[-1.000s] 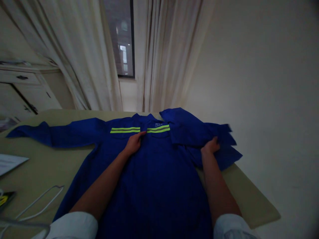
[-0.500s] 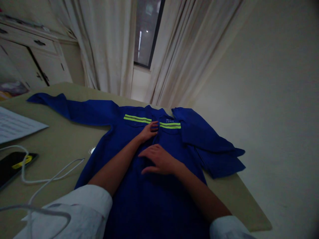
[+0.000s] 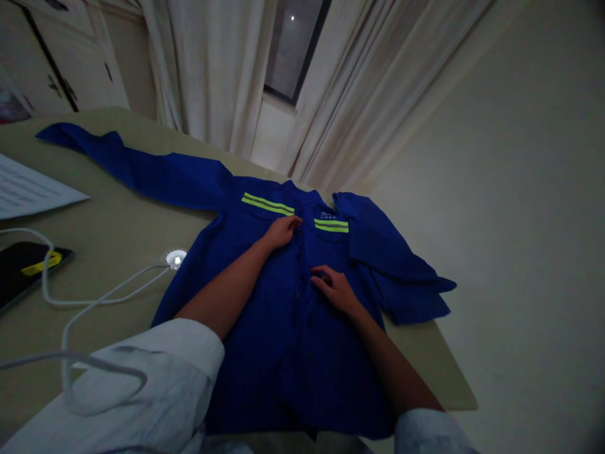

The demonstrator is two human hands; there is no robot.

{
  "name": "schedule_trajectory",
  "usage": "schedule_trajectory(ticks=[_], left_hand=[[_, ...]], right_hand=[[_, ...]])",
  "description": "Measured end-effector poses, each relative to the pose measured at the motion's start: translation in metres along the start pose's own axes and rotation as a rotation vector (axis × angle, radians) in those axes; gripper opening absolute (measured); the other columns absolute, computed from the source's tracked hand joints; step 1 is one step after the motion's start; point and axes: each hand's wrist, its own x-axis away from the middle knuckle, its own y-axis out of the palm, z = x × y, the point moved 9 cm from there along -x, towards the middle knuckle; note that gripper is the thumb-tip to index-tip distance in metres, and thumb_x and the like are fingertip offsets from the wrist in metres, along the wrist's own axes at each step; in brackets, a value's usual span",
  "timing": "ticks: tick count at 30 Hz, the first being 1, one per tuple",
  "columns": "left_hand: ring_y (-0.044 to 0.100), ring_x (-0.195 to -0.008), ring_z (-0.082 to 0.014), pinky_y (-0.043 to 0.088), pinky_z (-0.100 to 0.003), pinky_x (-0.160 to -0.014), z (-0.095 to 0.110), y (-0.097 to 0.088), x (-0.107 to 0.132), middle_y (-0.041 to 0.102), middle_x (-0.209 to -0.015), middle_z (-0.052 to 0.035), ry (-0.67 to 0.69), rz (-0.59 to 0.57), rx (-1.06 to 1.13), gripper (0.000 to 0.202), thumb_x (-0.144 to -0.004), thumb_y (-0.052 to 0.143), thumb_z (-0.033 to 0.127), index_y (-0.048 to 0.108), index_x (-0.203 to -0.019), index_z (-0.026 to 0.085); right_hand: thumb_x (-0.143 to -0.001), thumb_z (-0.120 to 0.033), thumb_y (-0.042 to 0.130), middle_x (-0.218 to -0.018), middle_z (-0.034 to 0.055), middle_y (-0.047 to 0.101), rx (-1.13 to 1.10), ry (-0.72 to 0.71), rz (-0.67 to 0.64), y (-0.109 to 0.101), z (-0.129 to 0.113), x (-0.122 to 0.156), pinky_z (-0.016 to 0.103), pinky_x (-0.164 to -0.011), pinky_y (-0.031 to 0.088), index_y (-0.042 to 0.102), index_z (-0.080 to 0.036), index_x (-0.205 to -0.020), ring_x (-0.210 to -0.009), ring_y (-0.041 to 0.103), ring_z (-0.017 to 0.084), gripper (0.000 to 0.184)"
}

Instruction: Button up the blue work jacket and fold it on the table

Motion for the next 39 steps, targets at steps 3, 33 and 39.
schedule_trajectory(ticks=[3, 33, 39], left_hand=[[0.074, -0.112, -0.0198, 0.055, -0.033, -0.104, 0.006, 0.01, 0.004, 0.079, -0.119, -0.0041, 0.026, -0.108, -0.189, 0.05, -0.087, 0.047, -0.001, 0.073, -0.123, 0.021], [0.058, -0.135, -0.028, 0.043, -0.045, -0.115, 0.04, 0.033, 0.025, 0.064, -0.148, -0.0048, 0.179, -0.339, -0.72, 0.046, -0.103, 0.045, 0.044, 0.067, -0.141, 0.028], [0.042, -0.15, -0.0326, 0.031, -0.053, -0.123, 0.041, 0.04, 0.034, 0.058, -0.155, -0.0054, 0.181, -0.33, -0.742, 0.049, -0.103, 0.046, 0.053, 0.069, -0.14, 0.029]], right_hand=[[-0.097, -0.057, 0.066, -0.095, 0.0057, 0.068, 0.075, -0.142, 0.091, -0.005, -0.034, -0.009, 0.033, -0.079, 0.049, 0.069, -0.019, -0.124, -0.084, 0.063, 0.021, 0.046], [-0.102, -0.015, 0.053, -0.105, 0.0087, 0.071, 0.663, -0.332, -0.3, 0.057, -0.099, 0.032, 0.035, -0.086, 0.041, 0.055, -0.018, -0.131, -0.099, 0.057, 0.024, 0.03], [-0.103, -0.019, 0.052, -0.094, 0.0098, 0.071, 0.815, -0.343, -0.353, 0.064, -0.1, 0.023, 0.034, -0.084, 0.039, 0.057, -0.016, -0.13, -0.094, 0.062, 0.024, 0.027]])
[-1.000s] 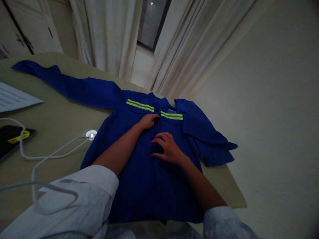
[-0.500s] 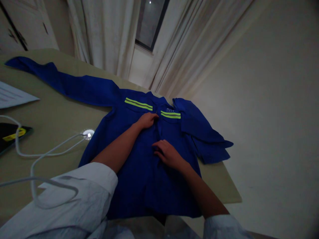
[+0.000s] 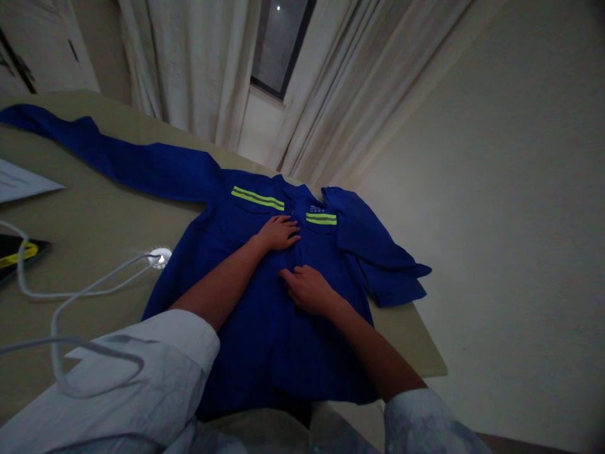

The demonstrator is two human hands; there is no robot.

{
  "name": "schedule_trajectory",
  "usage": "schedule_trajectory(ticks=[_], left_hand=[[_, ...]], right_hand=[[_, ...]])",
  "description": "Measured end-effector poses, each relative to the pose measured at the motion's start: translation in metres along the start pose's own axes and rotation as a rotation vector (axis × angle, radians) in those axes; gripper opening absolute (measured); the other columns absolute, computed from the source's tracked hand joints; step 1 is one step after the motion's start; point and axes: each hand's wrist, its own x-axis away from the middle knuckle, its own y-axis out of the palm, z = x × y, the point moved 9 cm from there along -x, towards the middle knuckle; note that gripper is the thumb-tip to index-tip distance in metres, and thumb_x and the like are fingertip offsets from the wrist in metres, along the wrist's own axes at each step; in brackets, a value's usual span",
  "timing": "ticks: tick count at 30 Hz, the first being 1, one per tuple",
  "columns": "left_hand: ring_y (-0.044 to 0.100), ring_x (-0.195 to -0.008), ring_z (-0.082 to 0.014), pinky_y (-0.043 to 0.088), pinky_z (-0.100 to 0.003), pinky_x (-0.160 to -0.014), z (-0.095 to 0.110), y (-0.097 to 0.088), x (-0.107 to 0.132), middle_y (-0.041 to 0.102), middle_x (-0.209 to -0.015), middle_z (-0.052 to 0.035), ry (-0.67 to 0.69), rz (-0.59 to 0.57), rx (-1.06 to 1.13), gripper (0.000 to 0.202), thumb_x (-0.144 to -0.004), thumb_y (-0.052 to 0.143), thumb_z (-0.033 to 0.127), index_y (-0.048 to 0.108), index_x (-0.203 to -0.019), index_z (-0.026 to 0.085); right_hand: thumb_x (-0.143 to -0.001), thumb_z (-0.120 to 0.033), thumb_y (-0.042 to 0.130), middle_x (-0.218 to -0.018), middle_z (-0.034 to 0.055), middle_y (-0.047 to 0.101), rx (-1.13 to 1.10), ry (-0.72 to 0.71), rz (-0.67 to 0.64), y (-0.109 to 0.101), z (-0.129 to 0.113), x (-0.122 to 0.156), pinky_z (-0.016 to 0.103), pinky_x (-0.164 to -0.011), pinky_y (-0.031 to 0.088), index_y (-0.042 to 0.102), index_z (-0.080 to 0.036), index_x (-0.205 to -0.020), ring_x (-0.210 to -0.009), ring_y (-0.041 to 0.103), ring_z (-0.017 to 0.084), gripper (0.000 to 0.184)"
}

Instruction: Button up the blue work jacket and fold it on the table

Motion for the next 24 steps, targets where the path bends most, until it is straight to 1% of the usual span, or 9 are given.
schedule_trajectory(ticks=[3, 5, 8, 10, 13, 15, 18, 21, 24], left_hand=[[0.046, -0.147, -0.0321, 0.032, -0.052, -0.123, 0.002, -0.008, -0.002, 0.062, -0.15, -0.0073, 0.029, 0.054, 0.03, 0.044, -0.104, 0.047, 0.046, 0.073, -0.133, 0.026], [0.051, -0.143, -0.0295, 0.034, -0.049, -0.122, 0.005, -0.021, -0.004, 0.066, -0.145, -0.0087, 0.034, 0.141, 0.08, 0.042, -0.105, 0.044, 0.041, 0.074, -0.13, 0.025], [0.055, -0.141, -0.0272, 0.036, -0.046, -0.122, 0.012, -0.033, -0.003, 0.064, -0.147, -0.0101, 0.017, 0.216, 0.142, 0.045, -0.107, 0.041, 0.042, 0.067, -0.14, 0.025], [0.05, -0.146, -0.0304, 0.034, -0.049, -0.123, 0.018, -0.023, 0.0, 0.055, -0.158, -0.011, -0.01, 0.129, 0.117, 0.053, -0.106, 0.043, 0.05, 0.059, -0.15, 0.025], [0.035, -0.156, -0.0352, 0.024, -0.055, -0.127, 0.024, 0.002, 0.01, 0.039, -0.168, -0.0117, -0.063, -0.055, 0.032, 0.064, -0.103, 0.046, 0.059, 0.051, -0.157, 0.025], [0.029, -0.159, -0.0344, 0.02, -0.055, -0.129, 0.024, 0.012, 0.016, 0.034, -0.171, -0.0108, -0.082, -0.107, -0.001, 0.064, -0.103, 0.045, 0.059, 0.049, -0.158, 0.026], [0.027, -0.159, -0.0335, 0.019, -0.055, -0.129, 0.024, 0.013, 0.017, 0.031, -0.172, -0.0107, -0.087, -0.128, -0.023, 0.063, -0.105, 0.043, 0.057, 0.047, -0.159, 0.025], [0.036, -0.155, -0.0335, 0.025, -0.054, -0.127, 0.028, 0.002, 0.016, 0.039, -0.168, -0.0131, -0.076, -0.09, -0.02, 0.057, -0.106, 0.042, 0.051, 0.053, -0.154, 0.021], [0.056, -0.137, -0.0289, 0.041, -0.046, -0.118, 0.04, -0.033, 0.022, 0.062, -0.146, -0.015, -0.094, 0.116, 0.031, 0.045, -0.108, 0.035, 0.038, 0.065, -0.135, 0.018]], right_hand=[[-0.108, -0.022, 0.046, -0.096, 0.0091, 0.071, -0.044, -0.017, 0.014, 0.007, 0.006, -0.001, 0.032, -0.081, 0.039, 0.056, -0.018, -0.133, -0.091, 0.064, 0.022, 0.027], [-0.11, -0.025, 0.045, -0.101, 0.0091, 0.071, -0.088, 0.004, 0.058, 0.01, 0.011, 0.0, 0.03, -0.081, 0.04, 0.054, -0.019, -0.136, -0.093, 0.065, 0.022, 0.028], [-0.112, -0.026, 0.042, -0.101, 0.0093, 0.07, -0.099, -0.003, 0.112, 0.015, 0.012, 0.003, 0.031, -0.082, 0.041, 0.053, -0.017, -0.137, -0.094, 0.065, 0.022, 0.029], [-0.112, -0.026, 0.041, -0.098, 0.0098, 0.07, -0.067, -0.049, 0.126, 0.015, 0.007, 0.003, 0.032, -0.082, 0.041, 0.053, -0.016, -0.138, -0.092, 0.065, 0.022, 0.03], [-0.111, -0.026, 0.044, -0.096, 0.0091, 0.069, -0.055, -0.145, 0.125, 0.012, -0.004, 0.002, 0.032, -0.083, 0.042, 0.054, -0.015, -0.137, -0.091, 0.065, 0.022, 0.03], [-0.11, -0.026, 0.046, -0.098, 0.0081, 0.07, -0.085, -0.189, 0.116, 0.009, -0.007, 0.002, 0.031, -0.083, 0.043, 0.054, -0.017, -0.137, -0.09, 0.065, 0.021, 0.029], [-0.11, -0.025, 0.046, -0.104, 0.0088, 0.072, -0.136, -0.211, 0.1, 0.008, -0.008, 0.003, 0.03, -0.084, 0.044, 0.053, -0.017, -0.137, -0.093, 0.067, 0.02, 0.028], [-0.109, -0.023, 0.047, -0.108, 0.0109, 0.073, -0.16, -0.16, 0.102, 0.011, -0.004, 0.004, 0.031, -0.084, 0.046, 0.051, -0.017, -0.137, -0.097, 0.069, 0.021, 0.029], [-0.108, -0.022, 0.049, -0.109, 0.012, 0.074, -0.2, -0.088, 0.12, 0.015, 0.001, 0.006, 0.031, -0.084, 0.047, 0.05, -0.017, -0.137, -0.097, 0.071, 0.022, 0.029]])
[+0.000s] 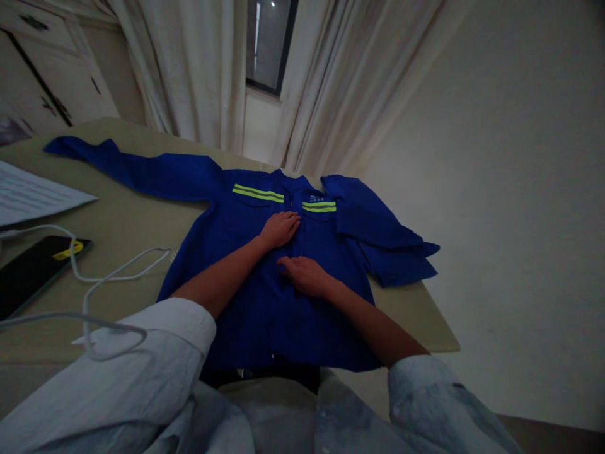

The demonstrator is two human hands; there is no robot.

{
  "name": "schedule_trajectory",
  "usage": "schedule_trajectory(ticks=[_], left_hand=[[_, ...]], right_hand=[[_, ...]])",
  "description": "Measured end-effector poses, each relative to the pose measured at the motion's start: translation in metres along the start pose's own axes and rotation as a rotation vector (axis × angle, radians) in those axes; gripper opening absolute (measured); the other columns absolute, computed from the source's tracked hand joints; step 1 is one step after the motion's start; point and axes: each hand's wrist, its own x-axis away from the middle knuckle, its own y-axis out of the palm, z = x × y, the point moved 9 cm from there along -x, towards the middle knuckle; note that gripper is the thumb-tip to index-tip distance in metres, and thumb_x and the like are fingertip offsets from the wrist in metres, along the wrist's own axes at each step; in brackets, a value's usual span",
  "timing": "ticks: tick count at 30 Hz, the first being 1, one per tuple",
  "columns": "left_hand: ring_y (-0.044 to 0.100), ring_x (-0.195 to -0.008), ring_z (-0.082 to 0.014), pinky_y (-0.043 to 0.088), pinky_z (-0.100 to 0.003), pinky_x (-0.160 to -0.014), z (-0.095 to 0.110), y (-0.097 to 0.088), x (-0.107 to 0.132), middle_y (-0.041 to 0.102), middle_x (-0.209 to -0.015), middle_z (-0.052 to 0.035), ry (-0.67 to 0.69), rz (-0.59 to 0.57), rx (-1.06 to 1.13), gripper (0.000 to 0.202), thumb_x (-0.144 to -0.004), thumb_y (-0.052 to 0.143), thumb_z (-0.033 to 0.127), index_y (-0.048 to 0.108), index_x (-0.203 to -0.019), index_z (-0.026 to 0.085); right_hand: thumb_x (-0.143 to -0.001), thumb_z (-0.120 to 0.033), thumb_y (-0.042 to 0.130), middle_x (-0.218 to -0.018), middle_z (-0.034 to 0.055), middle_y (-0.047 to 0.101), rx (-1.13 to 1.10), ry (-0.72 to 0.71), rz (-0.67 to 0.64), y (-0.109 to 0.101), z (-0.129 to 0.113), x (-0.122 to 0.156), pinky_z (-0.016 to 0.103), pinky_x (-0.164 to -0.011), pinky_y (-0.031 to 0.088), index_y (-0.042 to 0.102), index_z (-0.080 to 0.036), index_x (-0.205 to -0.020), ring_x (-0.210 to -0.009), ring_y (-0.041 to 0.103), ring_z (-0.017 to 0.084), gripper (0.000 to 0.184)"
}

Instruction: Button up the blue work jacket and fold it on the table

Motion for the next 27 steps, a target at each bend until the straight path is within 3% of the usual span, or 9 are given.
schedule_trajectory(ticks=[3, 5, 9, 11, 13, 15, 18, 23, 27], left_hand=[[0.065, -0.111, -0.0237, 0.051, -0.039, -0.104, 0.016, -0.048, 0.028, 0.07, -0.114, -0.014, -0.033, 0.282, 0.107, 0.04, -0.108, 0.031, 0.031, 0.068, -0.114, 0.018], [0.066, -0.096, -0.0218, 0.054, -0.038, -0.094, 0.038, -0.068, 0.056, 0.069, -0.098, -0.0117, 0.051, 0.314, 0.166, 0.038, -0.106, 0.032, 0.03, 0.068, -0.104, 0.02], [0.068, -0.091, -0.0214, 0.056, -0.037, -0.091, 0.105, -0.053, 0.131, 0.072, -0.094, -0.0089, 0.445, -0.111, 0.19, 0.031, -0.102, 0.041, 0.032, 0.072, -0.103, 0.025], [0.068, -0.11, -0.024, 0.053, -0.041, -0.104, 0.121, -0.038, 0.167, 0.074, -0.119, -0.0088, 0.515, -0.293, 0.167, 0.032, -0.102, 0.047, 0.036, 0.07, -0.124, 0.029], [0.06, -0.132, -0.0276, 0.046, -0.046, -0.116, 0.124, -0.027, 0.19, 0.063, -0.148, -0.0073, 0.487, -0.364, 0.141, 0.045, -0.102, 0.051, 0.041, 0.059, -0.146, 0.033], [0.047, -0.148, -0.0301, 0.04, -0.05, -0.123, 0.122, -0.019, 0.2, 0.044, -0.166, -0.006, 0.436, -0.377, 0.128, 0.059, -0.102, 0.053, 0.045, 0.045, -0.159, 0.034], [0.035, -0.157, -0.0304, 0.034, -0.051, -0.127, 0.118, -0.01, 0.203, 0.03, -0.172, -0.0073, 0.393, -0.384, 0.128, 0.073, -0.101, 0.054, 0.048, 0.029, -0.168, 0.032], [0.033, -0.157, -0.0312, 0.028, -0.055, -0.13, 0.118, -0.003, 0.202, 0.031, -0.171, -0.0082, 0.388, -0.391, 0.128, 0.079, -0.101, 0.055, 0.053, 0.021, -0.169, 0.034], [0.029, -0.159, -0.0303, 0.027, -0.055, -0.13, 0.12, 0.0, 0.204, 0.026, -0.172, -0.0067, 0.411, -0.408, 0.102, 0.076, -0.103, 0.05, 0.054, 0.02, -0.17, 0.033]], right_hand=[[-0.109, -0.026, 0.048, -0.108, 0.0128, 0.075, -0.038, 0.081, 0.041, -0.001, 0.007, 0.001, 0.03, -0.081, 0.048, 0.049, -0.015, -0.137, -0.097, 0.072, 0.023, 0.03], [-0.109, -0.029, 0.047, -0.108, 0.0137, 0.075, -0.037, 0.122, 0.054, -0.003, 0.013, 0.0, 0.031, -0.08, 0.049, 0.051, -0.014, -0.135, -0.097, 0.072, 0.024, 0.03], [-0.105, -0.034, 0.055, -0.105, 0.0136, 0.075, 0.036, 0.088, 0.0, -0.006, 0.015, -0.003, 0.032, -0.079, 0.048, 0.06, -0.017, -0.123, -0.095, 0.072, 0.026, 0.026], [-0.106, -0.04, 0.056, -0.1, 0.0113, 0.075, 0.042, 0.061, 0.004, -0.01, 0.015, -0.003, 0.031, -0.076, 0.047, 0.064, -0.019, -0.116, -0.091, 0.071, 0.024, 0.025], [-0.106, -0.046, 0.056, -0.096, 0.0091, 0.074, 0.027, 0.034, 0.034, -0.014, 0.014, -0.003, 0.029, -0.073, 0.046, 0.065, -0.02, -0.11, -0.088, 0.07, 0.022, 0.028], [-0.107, -0.047, 0.055, -0.096, 0.0088, 0.075, 0.046, 0.004, 0.052, -0.014, 0.012, -0.003, 0.029, -0.074, 0.045, 0.066, -0.019, -0.104, -0.088, 0.069, 0.021, 0.031], [-0.11, -0.042, 0.05, -0.096, 0.0102, 0.075, 0.141, -0.049, 0.061, -0.008, 0.008, -0.007, 0.029, -0.076, 0.045, 0.069, -0.017, -0.095, -0.089, 0.068, 0.02, 0.035], [-0.11, -0.039, 0.051, -0.091, 0.0101, 0.076, 0.213, -0.165, 0.081, -0.004, 0.002, -0.013, 0.03, -0.075, 0.042, 0.072, -0.016, -0.091, -0.088, 0.066, 0.02, 0.035], [-0.11, -0.04, 0.051, -0.091, 0.0088, 0.076, 0.193, -0.143, 0.098, -0.01, 0.011, -0.016, 0.031, -0.078, 0.039, 0.071, -0.018, -0.09, -0.088, 0.064, 0.02, 0.036]])
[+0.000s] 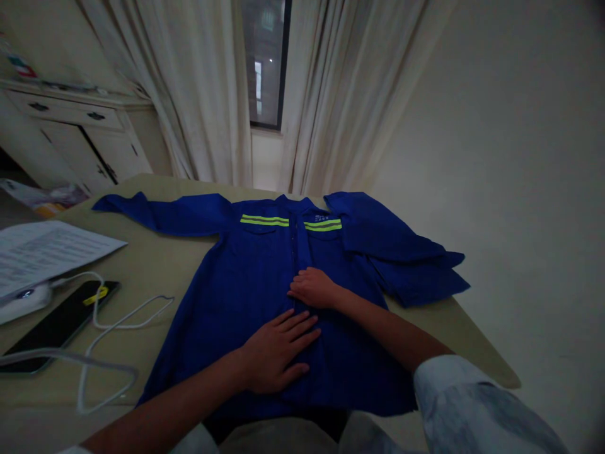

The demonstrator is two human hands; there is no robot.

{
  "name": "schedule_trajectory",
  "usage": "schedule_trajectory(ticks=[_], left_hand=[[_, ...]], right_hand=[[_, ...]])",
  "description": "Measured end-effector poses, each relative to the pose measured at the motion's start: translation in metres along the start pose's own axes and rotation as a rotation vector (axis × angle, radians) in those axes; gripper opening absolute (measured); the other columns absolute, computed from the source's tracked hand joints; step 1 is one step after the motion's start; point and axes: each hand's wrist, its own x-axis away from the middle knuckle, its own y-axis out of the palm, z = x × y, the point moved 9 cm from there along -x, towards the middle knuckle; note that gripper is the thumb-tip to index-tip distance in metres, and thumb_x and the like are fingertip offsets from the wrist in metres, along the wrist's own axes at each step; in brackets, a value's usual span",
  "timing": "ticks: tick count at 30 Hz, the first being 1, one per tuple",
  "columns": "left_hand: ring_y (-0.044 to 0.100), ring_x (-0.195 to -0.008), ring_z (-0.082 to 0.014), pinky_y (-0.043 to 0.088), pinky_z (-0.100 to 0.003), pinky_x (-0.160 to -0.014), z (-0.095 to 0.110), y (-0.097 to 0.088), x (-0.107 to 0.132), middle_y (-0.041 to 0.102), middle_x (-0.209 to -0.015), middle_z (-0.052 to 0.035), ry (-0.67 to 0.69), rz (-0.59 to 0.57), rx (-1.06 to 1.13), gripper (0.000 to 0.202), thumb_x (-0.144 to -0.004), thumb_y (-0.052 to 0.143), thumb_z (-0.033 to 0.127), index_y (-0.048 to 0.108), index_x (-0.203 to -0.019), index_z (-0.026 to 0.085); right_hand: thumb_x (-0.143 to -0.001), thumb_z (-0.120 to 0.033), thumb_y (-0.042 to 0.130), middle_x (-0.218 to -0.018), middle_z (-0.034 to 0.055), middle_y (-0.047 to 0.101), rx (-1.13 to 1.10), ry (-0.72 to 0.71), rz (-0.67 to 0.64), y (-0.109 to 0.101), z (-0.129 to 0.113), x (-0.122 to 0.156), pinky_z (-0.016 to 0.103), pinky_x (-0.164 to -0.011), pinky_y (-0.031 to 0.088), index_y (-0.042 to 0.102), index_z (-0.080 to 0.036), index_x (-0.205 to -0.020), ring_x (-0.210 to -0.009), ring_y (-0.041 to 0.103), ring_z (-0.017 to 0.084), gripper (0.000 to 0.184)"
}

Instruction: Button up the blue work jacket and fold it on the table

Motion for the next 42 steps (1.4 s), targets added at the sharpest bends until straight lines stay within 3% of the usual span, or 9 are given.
schedule_trajectory(ticks=[9, 15, 18, 21, 23, 26, 30, 37, 42], left_hand=[[0.022, -0.161, -0.0277, 0.021, -0.051, -0.132, 0.0, 0.005, 0.001, 0.021, -0.174, -0.0056, -0.015, -0.015, 0.024, 0.075, -0.105, 0.047, 0.049, 0.014, -0.17, 0.035], [0.023, -0.161, -0.0278, 0.015, -0.05, -0.133, 0.002, -0.003, 0.0, 0.026, -0.173, -0.0094, 0.003, -0.039, 0.062, 0.071, -0.106, 0.044, 0.055, 0.023, -0.169, 0.029], [0.023, -0.161, -0.0313, 0.011, -0.052, -0.133, 0.012, -0.004, 0.006, 0.026, -0.172, -0.0139, 0.042, -0.054, 0.066, 0.087, -0.099, 0.051, 0.067, 0.023, -0.169, 0.023], [0.019, -0.161, -0.0367, 0.012, -0.054, -0.132, 0.026, 0.006, 0.017, 0.016, -0.174, -0.0184, 0.035, -0.084, 0.013, 0.111, -0.088, 0.063, 0.073, 0.016, -0.17, 0.016], [0.017, -0.161, -0.0371, 0.014, -0.054, -0.132, 0.035, 0.017, 0.024, 0.013, -0.174, -0.02, -0.001, -0.112, -0.058, 0.113, -0.085, 0.071, 0.066, 0.016, -0.169, 0.013], [0.017, -0.162, -0.034, 0.019, -0.05, -0.132, 0.045, 0.025, 0.031, 0.015, -0.175, -0.0177, -0.037, -0.113, -0.135, 0.094, -0.09, 0.072, 0.046, 0.025, -0.167, 0.015], [0.021, -0.161, -0.0302, 0.024, -0.048, -0.131, 0.052, 0.024, 0.033, 0.02, -0.175, -0.0119, -0.031, -0.072, -0.132, 0.076, -0.096, 0.062, 0.033, 0.031, -0.165, 0.022], [0.022, -0.161, -0.0297, 0.026, -0.047, -0.131, 0.051, 0.022, 0.034, 0.016, -0.175, -0.0108, -0.021, -0.083, -0.08, 0.086, -0.093, 0.065, 0.034, 0.024, -0.168, 0.024], [0.023, -0.161, -0.0295, 0.026, -0.046, -0.131, 0.053, 0.019, 0.033, 0.016, -0.175, -0.0114, -0.032, -0.087, -0.023, 0.085, -0.093, 0.065, 0.033, 0.025, -0.168, 0.022]], right_hand=[[-0.111, -0.042, 0.048, -0.087, 0.0048, 0.072, -0.146, 0.067, 0.0, 0.007, 0.028, -0.003, 0.032, -0.081, 0.032, 0.068, -0.018, -0.086, -0.086, 0.059, 0.02, 0.04], [-0.112, -0.035, 0.047, -0.083, 0.0039, 0.069, -0.228, 0.099, 0.013, 0.009, 0.031, -0.005, 0.032, -0.08, 0.032, 0.067, -0.017, -0.084, -0.083, 0.057, 0.019, 0.038], [-0.113, -0.033, 0.046, -0.083, 0.0026, 0.068, -0.291, 0.125, 0.053, 0.009, 0.028, -0.001, 0.03, -0.08, 0.032, 0.066, -0.017, -0.085, -0.081, 0.056, 0.017, 0.038], [-0.112, -0.037, 0.047, -0.085, 0.0034, 0.069, -0.275, 0.126, 0.09, 0.008, 0.014, 0.006, 0.03, -0.079, 0.032, 0.067, -0.017, -0.086, -0.083, 0.057, 0.018, 0.039], [-0.111, -0.042, 0.049, -0.086, 0.0051, 0.071, -0.209, 0.102, 0.099, 0.007, -0.001, 0.01, 0.032, -0.078, 0.031, 0.068, -0.017, -0.086, -0.085, 0.057, 0.019, 0.04], [-0.111, -0.044, 0.049, -0.085, 0.0075, 0.072, -0.099, 0.062, 0.096, 0.003, -0.021, 0.014, 0.034, -0.079, 0.031, 0.07, -0.018, -0.087, -0.086, 0.058, 0.021, 0.042], [-0.111, -0.041, 0.047, -0.085, 0.0078, 0.073, -0.067, 0.044, 0.061, -0.002, -0.026, 0.012, 0.034, -0.08, 0.03, 0.071, -0.018, -0.087, -0.086, 0.059, 0.021, 0.041], [-0.11, -0.038, 0.051, -0.082, 0.0056, 0.073, -0.132, 0.03, -0.001, -0.001, -0.013, 0.0, 0.034, -0.077, 0.028, 0.069, -0.018, -0.082, -0.082, 0.058, 0.019, 0.039], [-0.111, -0.037, 0.048, -0.082, 0.0055, 0.072, -0.168, 0.0, 0.035, 0.005, -0.009, 0.001, 0.034, -0.078, 0.028, 0.066, -0.018, -0.082, -0.083, 0.057, 0.019, 0.039]])
